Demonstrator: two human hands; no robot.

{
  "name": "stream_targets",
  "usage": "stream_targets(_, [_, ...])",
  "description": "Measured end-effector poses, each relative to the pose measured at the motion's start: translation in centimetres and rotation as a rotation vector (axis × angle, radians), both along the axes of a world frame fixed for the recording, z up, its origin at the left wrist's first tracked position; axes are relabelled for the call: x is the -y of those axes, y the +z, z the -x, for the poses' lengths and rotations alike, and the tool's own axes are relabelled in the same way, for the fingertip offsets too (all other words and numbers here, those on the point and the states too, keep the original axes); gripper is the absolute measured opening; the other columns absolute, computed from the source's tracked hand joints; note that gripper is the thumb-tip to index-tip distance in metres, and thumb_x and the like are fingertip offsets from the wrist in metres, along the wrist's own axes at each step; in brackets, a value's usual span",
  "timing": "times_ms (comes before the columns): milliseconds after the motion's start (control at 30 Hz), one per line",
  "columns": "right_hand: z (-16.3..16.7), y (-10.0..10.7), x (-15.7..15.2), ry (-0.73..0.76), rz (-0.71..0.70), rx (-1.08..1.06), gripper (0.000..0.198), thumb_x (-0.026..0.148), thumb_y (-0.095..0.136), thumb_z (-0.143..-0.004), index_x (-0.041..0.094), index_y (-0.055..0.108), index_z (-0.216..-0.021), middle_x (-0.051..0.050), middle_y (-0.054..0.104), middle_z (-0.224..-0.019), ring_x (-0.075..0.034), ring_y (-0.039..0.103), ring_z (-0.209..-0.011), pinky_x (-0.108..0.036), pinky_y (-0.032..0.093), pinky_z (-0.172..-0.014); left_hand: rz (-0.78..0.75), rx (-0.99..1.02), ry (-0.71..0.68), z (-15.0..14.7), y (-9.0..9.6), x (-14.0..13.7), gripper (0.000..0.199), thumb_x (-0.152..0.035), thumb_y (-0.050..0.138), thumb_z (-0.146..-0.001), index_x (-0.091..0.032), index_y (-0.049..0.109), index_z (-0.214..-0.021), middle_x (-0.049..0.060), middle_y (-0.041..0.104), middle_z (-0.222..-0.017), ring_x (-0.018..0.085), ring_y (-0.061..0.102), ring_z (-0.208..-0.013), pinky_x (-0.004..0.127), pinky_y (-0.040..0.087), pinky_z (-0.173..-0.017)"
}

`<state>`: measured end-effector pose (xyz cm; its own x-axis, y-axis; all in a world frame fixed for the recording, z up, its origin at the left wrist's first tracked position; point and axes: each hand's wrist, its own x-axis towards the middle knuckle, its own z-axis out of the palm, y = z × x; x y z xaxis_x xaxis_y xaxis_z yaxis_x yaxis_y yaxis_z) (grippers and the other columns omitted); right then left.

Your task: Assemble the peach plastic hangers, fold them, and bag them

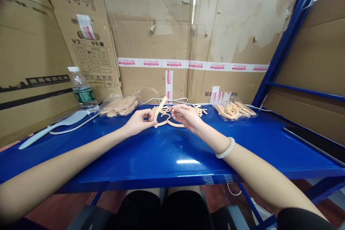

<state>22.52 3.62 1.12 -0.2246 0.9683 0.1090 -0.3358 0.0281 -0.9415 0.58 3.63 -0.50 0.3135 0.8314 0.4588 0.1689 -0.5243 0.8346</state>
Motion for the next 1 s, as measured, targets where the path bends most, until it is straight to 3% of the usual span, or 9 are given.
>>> stream_targets(100, [0.3, -0.4, 0.0, 0.0, 0.032, -0.019, 0.012, 0.013, 0.078, -0.068, 0.014, 0.068, -0.075, -0.002, 0.07, -0.066, -0.008, 0.062, -0.059, -0.021, 0.052, -0.065, 0.03, 0.095, 0.021, -0.2, -0.2, 0.0, 0.03, -0.011, 0.079, -0.056, -0.017, 0.051, -0.068, -0.007, 0.054, -0.066, 0.01, 0.056, -0.064, 0.025, 0.049, -0.068])
stream_targets(200, [0.5, -0.9, -0.1, 0.014, 0.094, -0.05, 0.023, 0.007, 0.08, -0.063, 0.017, 0.065, -0.078, 0.0, 0.07, -0.066, -0.009, 0.063, -0.059, -0.023, 0.053, -0.066, 0.125, 0.171, -0.038, -0.5, -0.3, 0.4, 0.041, -0.016, 0.079, -0.058, -0.018, 0.056, -0.092, 0.0, 0.063, -0.087, 0.014, 0.063, -0.075, 0.029, 0.052, -0.07])
stream_targets(267, [0.5, -1.1, -0.1, 0.053, 0.128, -0.051, 0.027, 0.004, 0.08, -0.062, 0.017, 0.065, -0.081, 0.0, 0.07, -0.066, -0.01, 0.064, -0.061, -0.024, 0.054, -0.068, 0.196, 0.192, -0.095, -0.8, -0.4, 0.8, 0.042, -0.02, 0.078, -0.06, -0.016, 0.058, -0.096, 0.003, 0.065, -0.088, 0.017, 0.065, -0.078, 0.032, 0.053, -0.072])
stream_targets(400, [0.4, -1.4, -0.1, 0.148, 0.125, 0.009, 0.024, 0.008, 0.083, -0.06, 0.014, 0.067, -0.076, -0.003, 0.071, -0.071, -0.012, 0.068, -0.07, -0.025, 0.055, -0.076, 0.252, 0.229, -0.162, -1.3, -0.6, 1.6, 0.029, -0.022, 0.079, -0.061, -0.014, 0.059, -0.081, 0.001, 0.063, -0.076, 0.018, 0.066, -0.077, 0.032, 0.052, -0.074])
stream_targets(600, [0.0, -1.4, 0.1, 0.235, 0.085, 0.146, 0.023, 0.019, 0.086, -0.062, 0.013, 0.068, -0.076, -0.003, 0.073, -0.082, -0.012, 0.069, -0.076, -0.021, 0.055, -0.07, 0.202, 0.268, -0.182, -1.7, -0.7, 2.1, 0.032, -0.023, 0.08, -0.063, -0.016, 0.049, -0.06, -0.001, 0.06, -0.075, 0.016, 0.064, -0.082, 0.029, 0.049, -0.079])
stream_targets(800, [0.2, -1.2, 0.5, 0.361, 0.136, 0.162, 0.019, 0.018, 0.08, -0.071, 0.012, 0.065, -0.08, -0.006, 0.073, -0.08, -0.017, 0.072, -0.082, -0.027, 0.057, -0.078, 0.163, 0.229, -0.146, -1.7, -0.8, 2.1, 0.029, -0.02, 0.077, -0.063, -0.016, 0.049, -0.058, 0.0, 0.063, -0.078, 0.015, 0.063, -0.077, 0.029, 0.048, -0.076])
stream_targets(1000, [0.4, -1.3, 0.5, 0.323, 0.155, 0.154, 0.011, 0.012, 0.072, -0.079, 0.013, 0.061, -0.077, -0.005, 0.072, -0.073, -0.016, 0.073, -0.076, -0.025, 0.059, -0.075, 0.125, 0.197, -0.102, -1.8, -0.9, 2.2, 0.027, -0.022, 0.076, -0.064, -0.017, 0.05, -0.058, 0.001, 0.063, -0.079, 0.015, 0.062, -0.077, 0.029, 0.048, -0.076])
